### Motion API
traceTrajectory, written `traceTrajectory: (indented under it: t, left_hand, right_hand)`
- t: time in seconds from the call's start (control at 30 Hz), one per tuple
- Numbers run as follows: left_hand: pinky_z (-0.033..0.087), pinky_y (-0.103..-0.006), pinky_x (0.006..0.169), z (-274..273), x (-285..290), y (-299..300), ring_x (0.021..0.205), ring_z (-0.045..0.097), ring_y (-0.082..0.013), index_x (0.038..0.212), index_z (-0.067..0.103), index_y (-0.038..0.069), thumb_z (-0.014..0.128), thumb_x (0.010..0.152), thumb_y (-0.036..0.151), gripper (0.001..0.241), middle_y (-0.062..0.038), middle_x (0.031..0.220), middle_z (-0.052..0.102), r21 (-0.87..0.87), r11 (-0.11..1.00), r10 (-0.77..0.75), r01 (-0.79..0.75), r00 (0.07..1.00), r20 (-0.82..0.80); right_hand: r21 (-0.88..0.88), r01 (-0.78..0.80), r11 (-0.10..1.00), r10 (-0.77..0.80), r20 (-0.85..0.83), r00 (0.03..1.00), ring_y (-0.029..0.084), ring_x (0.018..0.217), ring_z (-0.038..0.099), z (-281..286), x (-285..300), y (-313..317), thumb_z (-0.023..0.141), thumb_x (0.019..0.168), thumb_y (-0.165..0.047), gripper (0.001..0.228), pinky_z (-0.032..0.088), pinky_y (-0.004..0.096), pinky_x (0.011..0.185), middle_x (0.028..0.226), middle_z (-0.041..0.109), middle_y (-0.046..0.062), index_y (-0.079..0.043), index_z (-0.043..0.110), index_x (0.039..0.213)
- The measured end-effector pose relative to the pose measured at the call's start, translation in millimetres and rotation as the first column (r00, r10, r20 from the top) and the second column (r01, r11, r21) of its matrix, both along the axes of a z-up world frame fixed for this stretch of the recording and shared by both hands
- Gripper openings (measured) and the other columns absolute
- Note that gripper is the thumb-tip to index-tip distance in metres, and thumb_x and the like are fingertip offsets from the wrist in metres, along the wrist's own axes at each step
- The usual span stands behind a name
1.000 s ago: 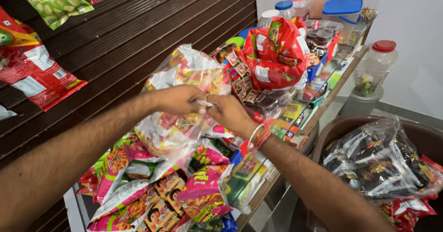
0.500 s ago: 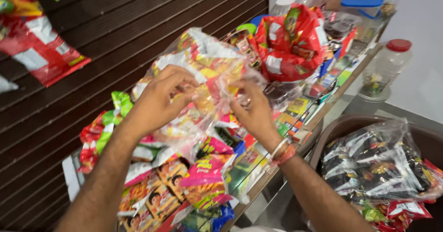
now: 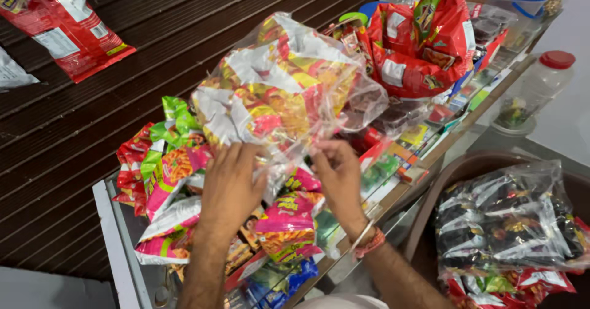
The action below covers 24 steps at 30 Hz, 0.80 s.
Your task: The person opens a large transparent bag containing smaller snack packets and places them into a brown plastic tub. They also handle a small white jar with a red lid, placing it on a counter before returning to pack more snacks.
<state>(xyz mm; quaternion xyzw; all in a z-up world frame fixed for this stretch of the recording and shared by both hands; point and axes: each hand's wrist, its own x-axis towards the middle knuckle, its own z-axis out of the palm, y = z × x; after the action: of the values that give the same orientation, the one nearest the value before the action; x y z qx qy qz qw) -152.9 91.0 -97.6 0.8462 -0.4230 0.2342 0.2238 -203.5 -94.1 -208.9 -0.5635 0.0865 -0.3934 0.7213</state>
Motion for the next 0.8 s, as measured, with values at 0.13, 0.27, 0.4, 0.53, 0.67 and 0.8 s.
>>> traceTrajectory:
  t: [0.13,0.27,0.4,0.53,0.67,0.8]
  left_hand:
    - [0.052,-0.0432,0.080,-13,4,6,0.092,0.067,-0.0310,0.107,0.069,0.006,0.070,0.082,0.004,0.025,-0.011,0.097,0.069,-0.176,0.984,-0.036,0.012,0.991,-0.130]
    - [0.054,-0.0352,0.069,-18,9,10,0.074,0.068,-0.0239,0.101,0.072,0.005,0.068,0.083,0.003,0.019,-0.010,0.089,0.070,-0.297,0.954,-0.064,-0.037,0.944,-0.324]
    - [0.053,-0.0337,0.065,-19,11,11,0.069,0.068,-0.0209,0.098,0.073,0.005,0.070,0.086,0.009,0.014,-0.008,0.084,0.071,-0.329,0.940,-0.072,-0.089,0.891,-0.449]
    - [0.053,-0.0342,0.065,-16,11,13,0.069,0.067,-0.0213,0.096,0.071,0.004,0.071,0.088,0.013,0.011,-0.008,0.083,0.071,-0.333,0.940,-0.088,-0.067,0.899,-0.430]
    - [0.052,-0.0362,0.067,-13,16,15,0.074,0.065,-0.0239,0.096,0.071,0.003,0.073,0.088,0.013,0.013,-0.011,0.088,0.070,-0.357,0.931,-0.180,0.069,0.941,-0.288]
    - [0.053,-0.0372,0.069,-14,24,11,0.078,0.067,-0.0255,0.092,0.070,0.003,0.072,0.088,0.013,0.011,-0.012,0.088,0.069,-0.372,0.924,-0.212,0.086,0.926,-0.312]
  right_hand:
    - [0.244,-0.147,0.959,0.194,-0.185,0.963,0.010,0.072,0.064,-16,8,9,0.070,0.093,-0.014,0.025,0.054,0.026,0.063,0.090,0.068,0.004,-0.003,0.063,0.115]
    - [0.500,-0.281,0.819,0.400,-0.147,0.905,0.013,0.081,0.071,-10,3,21,0.066,0.090,-0.017,0.029,0.056,0.028,0.071,0.098,0.074,0.003,-0.010,0.060,0.117]
    - [0.470,-0.411,0.782,0.476,-0.023,0.879,0.012,0.080,0.067,2,0,31,0.070,0.093,-0.017,0.020,0.054,0.028,0.074,0.096,0.072,0.002,-0.006,0.067,0.110]
    - [0.407,-0.395,0.823,0.424,0.021,0.905,0.009,0.079,0.064,10,2,41,0.073,0.094,-0.019,0.015,0.051,0.026,0.071,0.090,0.070,-0.001,-0.007,0.071,0.102]
    - [0.173,-0.215,0.961,0.230,-0.071,0.971,0.008,0.073,0.059,15,8,50,0.077,0.094,-0.021,0.017,0.048,0.026,0.066,0.085,0.068,0.000,-0.006,0.070,0.095]
    - [0.174,-0.198,0.965,0.203,-0.011,0.979,0.006,0.074,0.058,16,8,57,0.075,0.093,-0.023,0.017,0.048,0.025,0.068,0.085,0.067,-0.003,-0.007,0.069,0.093]
